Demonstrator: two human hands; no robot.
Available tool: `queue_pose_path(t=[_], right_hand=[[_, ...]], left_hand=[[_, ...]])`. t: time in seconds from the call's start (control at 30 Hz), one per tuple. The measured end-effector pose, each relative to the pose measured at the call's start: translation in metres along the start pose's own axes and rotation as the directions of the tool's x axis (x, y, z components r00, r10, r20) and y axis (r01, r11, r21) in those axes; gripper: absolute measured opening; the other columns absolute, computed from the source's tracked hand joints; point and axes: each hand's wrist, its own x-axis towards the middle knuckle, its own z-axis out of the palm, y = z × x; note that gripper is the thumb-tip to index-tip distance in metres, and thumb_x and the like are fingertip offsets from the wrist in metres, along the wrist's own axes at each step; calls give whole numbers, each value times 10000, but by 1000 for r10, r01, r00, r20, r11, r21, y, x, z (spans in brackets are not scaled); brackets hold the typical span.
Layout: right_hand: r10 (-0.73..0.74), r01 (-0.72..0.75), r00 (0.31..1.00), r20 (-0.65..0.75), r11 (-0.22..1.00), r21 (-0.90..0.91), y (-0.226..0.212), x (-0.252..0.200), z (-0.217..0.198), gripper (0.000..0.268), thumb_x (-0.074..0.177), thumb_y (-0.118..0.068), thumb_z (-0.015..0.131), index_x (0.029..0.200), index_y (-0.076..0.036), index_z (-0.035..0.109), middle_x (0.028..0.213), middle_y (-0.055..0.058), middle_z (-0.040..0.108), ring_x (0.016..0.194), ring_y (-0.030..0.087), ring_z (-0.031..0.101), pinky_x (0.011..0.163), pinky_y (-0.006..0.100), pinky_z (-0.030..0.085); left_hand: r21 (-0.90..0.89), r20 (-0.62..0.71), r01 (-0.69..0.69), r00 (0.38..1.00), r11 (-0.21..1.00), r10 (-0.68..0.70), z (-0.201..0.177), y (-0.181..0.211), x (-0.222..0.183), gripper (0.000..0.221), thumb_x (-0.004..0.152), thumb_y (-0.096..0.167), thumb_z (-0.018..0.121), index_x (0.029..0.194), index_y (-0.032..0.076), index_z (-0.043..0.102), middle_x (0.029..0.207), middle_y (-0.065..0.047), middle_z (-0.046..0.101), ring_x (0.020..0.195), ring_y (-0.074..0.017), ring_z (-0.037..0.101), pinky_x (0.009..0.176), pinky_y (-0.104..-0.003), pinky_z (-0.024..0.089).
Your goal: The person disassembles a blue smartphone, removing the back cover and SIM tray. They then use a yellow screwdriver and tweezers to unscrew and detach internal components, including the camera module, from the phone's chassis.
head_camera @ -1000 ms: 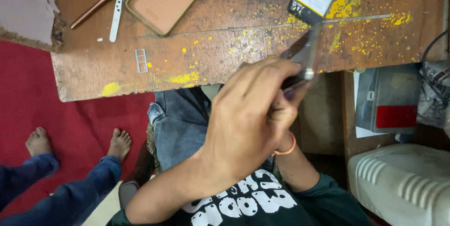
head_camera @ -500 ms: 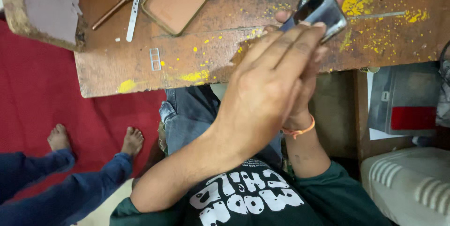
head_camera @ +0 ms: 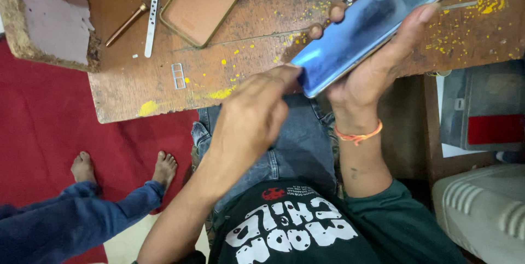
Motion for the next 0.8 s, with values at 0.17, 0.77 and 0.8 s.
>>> queue_pose_path(t=[0.17,0.77,0.8], right_hand=[[59,-55,997,-58,996,70,-11,2,4,826,970,-773,497,1197,16,584,1015,103,612,846,238,609,756,425,563],[-32,36,998,61,997,-65,-1,-15,0,790,1027,-747,460,1451,-81,432,1252,112,560,965,225,580,787,438,533],[-32,37,997,68,997,-69,-1,-15,1,793,1025,-746,461,1456,-80,430,1253,113,559,965,226,578,790,436,529]], left_hand=[[46,-44,-189,981,981,191,-1,8,6,544,896,247,825,1328,-8,612,1376,-229,593,1285,-409,599,1099,-476,512],[-179,-8,-18,1000,984,17,5,5,1,465,881,212,845,1267,0,697,1390,-225,641,1308,-375,658,1119,-430,530],[-165,-7,-18,1000,986,17,6,5,1,441,896,205,838,1265,5,702,1387,-223,648,1300,-371,667,1112,-423,539]])
